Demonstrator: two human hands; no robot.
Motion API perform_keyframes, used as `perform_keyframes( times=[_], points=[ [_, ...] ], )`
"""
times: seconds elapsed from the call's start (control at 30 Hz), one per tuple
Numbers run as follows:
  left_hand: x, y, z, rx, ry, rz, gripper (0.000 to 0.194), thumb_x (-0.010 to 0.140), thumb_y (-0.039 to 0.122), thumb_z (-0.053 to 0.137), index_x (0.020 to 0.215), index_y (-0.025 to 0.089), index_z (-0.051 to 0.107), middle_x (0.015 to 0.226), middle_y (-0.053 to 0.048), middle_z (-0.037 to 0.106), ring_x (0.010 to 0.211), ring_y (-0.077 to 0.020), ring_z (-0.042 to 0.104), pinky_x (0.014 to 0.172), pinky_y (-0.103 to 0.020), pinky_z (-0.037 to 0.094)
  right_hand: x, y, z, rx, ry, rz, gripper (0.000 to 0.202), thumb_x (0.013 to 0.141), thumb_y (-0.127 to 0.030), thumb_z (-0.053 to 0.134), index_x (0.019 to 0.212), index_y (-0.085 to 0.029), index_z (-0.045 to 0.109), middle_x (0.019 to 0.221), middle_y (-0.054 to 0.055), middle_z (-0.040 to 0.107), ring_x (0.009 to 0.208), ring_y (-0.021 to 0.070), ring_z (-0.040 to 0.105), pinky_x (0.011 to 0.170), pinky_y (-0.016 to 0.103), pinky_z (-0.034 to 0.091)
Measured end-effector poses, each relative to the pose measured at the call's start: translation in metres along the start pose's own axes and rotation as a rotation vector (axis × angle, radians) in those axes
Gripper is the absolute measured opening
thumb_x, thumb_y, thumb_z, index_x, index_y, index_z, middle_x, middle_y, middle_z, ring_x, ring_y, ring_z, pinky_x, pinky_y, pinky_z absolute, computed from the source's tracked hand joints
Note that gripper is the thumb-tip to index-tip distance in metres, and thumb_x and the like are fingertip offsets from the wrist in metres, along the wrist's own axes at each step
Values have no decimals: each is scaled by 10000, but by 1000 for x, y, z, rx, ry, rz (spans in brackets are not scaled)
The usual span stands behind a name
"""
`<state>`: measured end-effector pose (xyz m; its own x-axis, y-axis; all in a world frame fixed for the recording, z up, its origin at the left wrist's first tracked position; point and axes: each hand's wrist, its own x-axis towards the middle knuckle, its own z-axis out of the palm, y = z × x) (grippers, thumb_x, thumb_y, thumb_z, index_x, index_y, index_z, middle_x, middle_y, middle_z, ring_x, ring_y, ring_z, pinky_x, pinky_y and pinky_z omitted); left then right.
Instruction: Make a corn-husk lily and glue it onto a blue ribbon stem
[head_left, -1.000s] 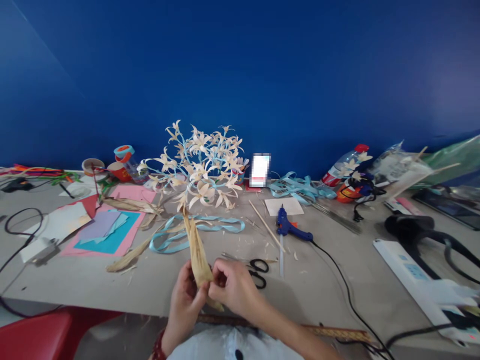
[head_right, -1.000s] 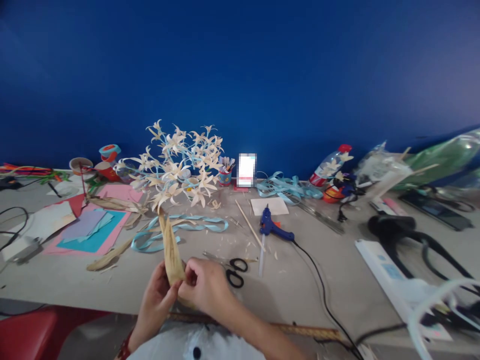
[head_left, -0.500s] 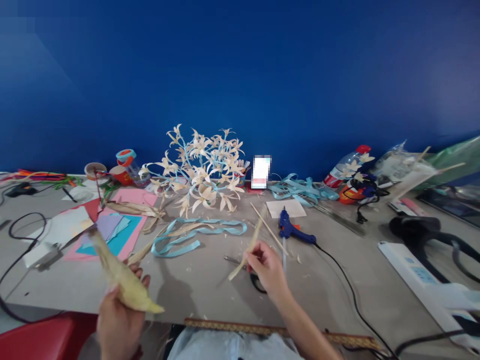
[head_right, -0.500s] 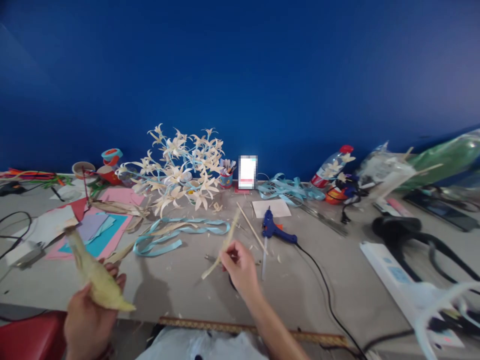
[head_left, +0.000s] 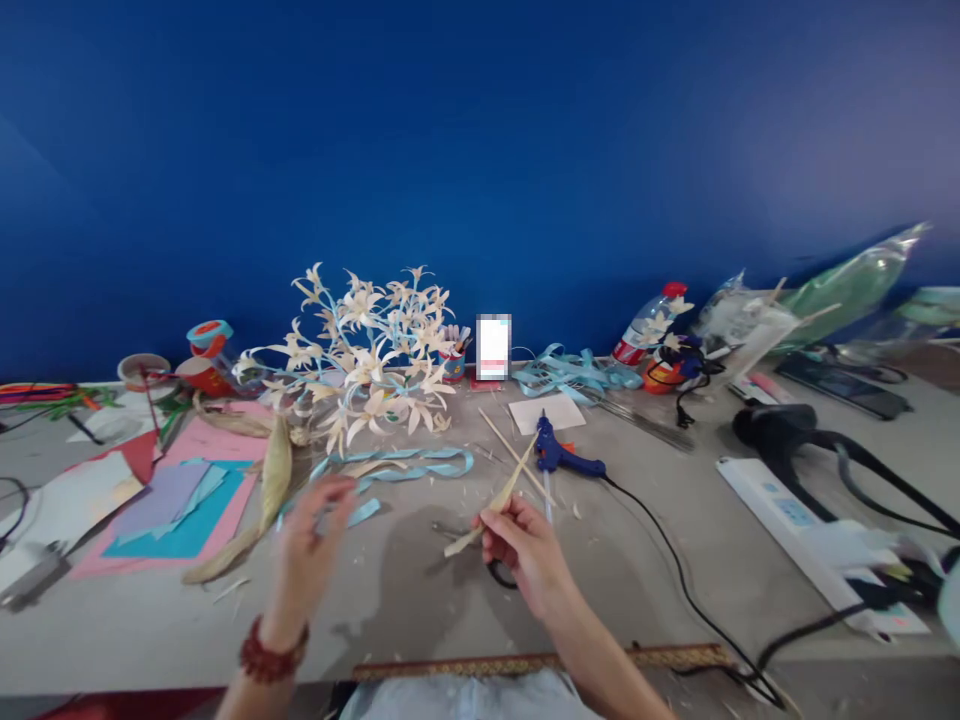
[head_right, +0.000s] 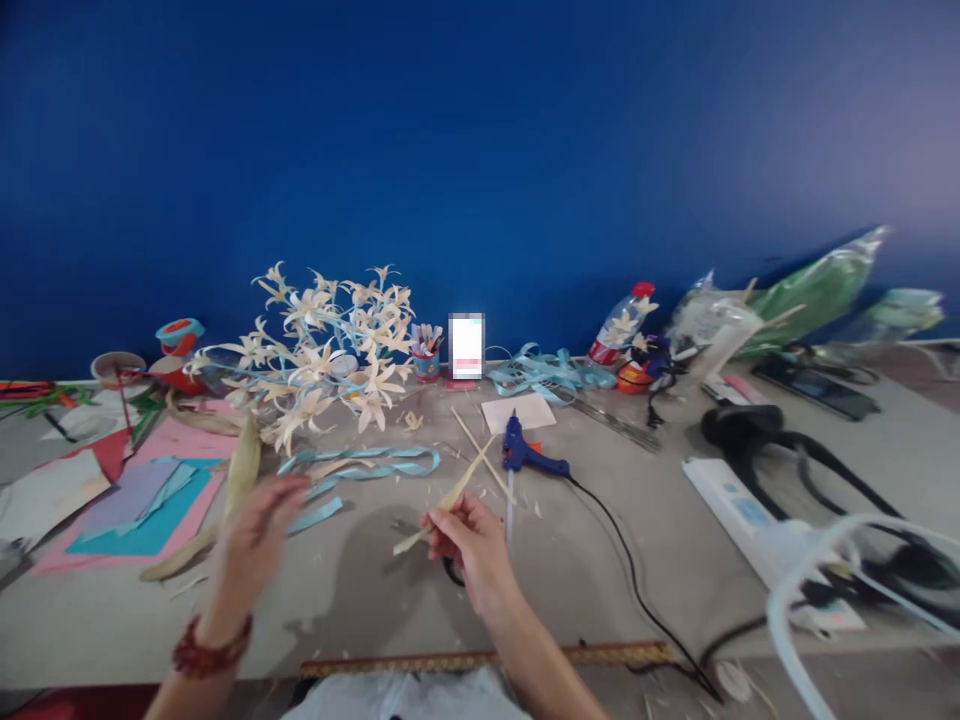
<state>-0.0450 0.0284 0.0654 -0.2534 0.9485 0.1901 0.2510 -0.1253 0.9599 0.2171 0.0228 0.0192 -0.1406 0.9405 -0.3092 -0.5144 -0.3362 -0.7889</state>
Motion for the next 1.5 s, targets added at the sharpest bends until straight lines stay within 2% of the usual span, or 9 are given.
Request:
perform_keyframes(
  times=[0.13,0.27,0.4,0.53,0.63,0.7,0.77,0.9,1.5],
  points=[
    [-33,7,67,40,-262,30,219,861,401,581,810,204,663,736,-21,682,713,-188,603,655,-265,475,-4,1,6,24,-50,8,290,674,-346,835,771,-153,642,718,28,694,532,92,560,500,202,486],
    [-44,5,94,39,-535,-9,261,902,370,543,736,184,619,683,-2,608,656,-149,527,626,-236,403,-5,-1,5,13,-41,-14,270,674,-326,839,753,-158,643,641,-5,647,531,95,551,495,200,479],
    [-46,-6,91,-112,-587,-177,319,930,408,494,711,180,536,629,25,511,620,-131,463,598,-230,360,-4,-3,0,29,-32,-55,285,668,-323,844,707,-173,605,589,-36,594,510,92,532,471,193,459],
    [-50,-10,86,-72,-526,-164,346,946,421,461,700,184,522,604,33,479,595,-130,452,586,-234,356,-3,-4,-3,-13,-25,-122,297,686,-336,832,707,-180,580,608,-53,566,477,80,516,457,196,438],
    [-50,-4,83,114,-467,-43,273,934,394,500,770,187,569,678,10,553,642,-150,512,599,-242,389,-4,-4,-3,-98,-18,-182,296,704,-349,818,717,-182,574,606,-59,553,461,75,511,454,194,414],
    [-48,2,83,227,-433,108,167,893,346,589,960,195,613,838,-25,634,786,-187,579,711,-274,441,-5,-4,-1,-153,-24,-199,295,714,-360,809,715,-182,574,600,-56,550,463,78,509,460,195,414],
    [-46,6,85,295,-421,277,236,874,279,624,1101,216,604,952,-48,662,910,-217,592,827,-325,445,-6,-3,2,-183,-31,-200,297,716,-375,804,712,-181,579,611,-50,552,471,81,504,465,199,421],
    [-44,8,90,345,-425,429,147,925,193,538,1031,219,636,907,-56,673,869,-216,597,789,-338,451,-7,-5,5,-229,-23,-225,281,729,-386,789,702,-178,602,646,-37,556,495,85,503,477,204,428],
    [-48,3,87,330,-340,347,135,954,229,485,874,213,592,789,-33,644,750,-186,604,678,-277,450,-4,-12,7,-385,1,-421,278,781,-410,723,658,-176,636,646,-2,584,459,97,510,426,206,416]
  ],
)
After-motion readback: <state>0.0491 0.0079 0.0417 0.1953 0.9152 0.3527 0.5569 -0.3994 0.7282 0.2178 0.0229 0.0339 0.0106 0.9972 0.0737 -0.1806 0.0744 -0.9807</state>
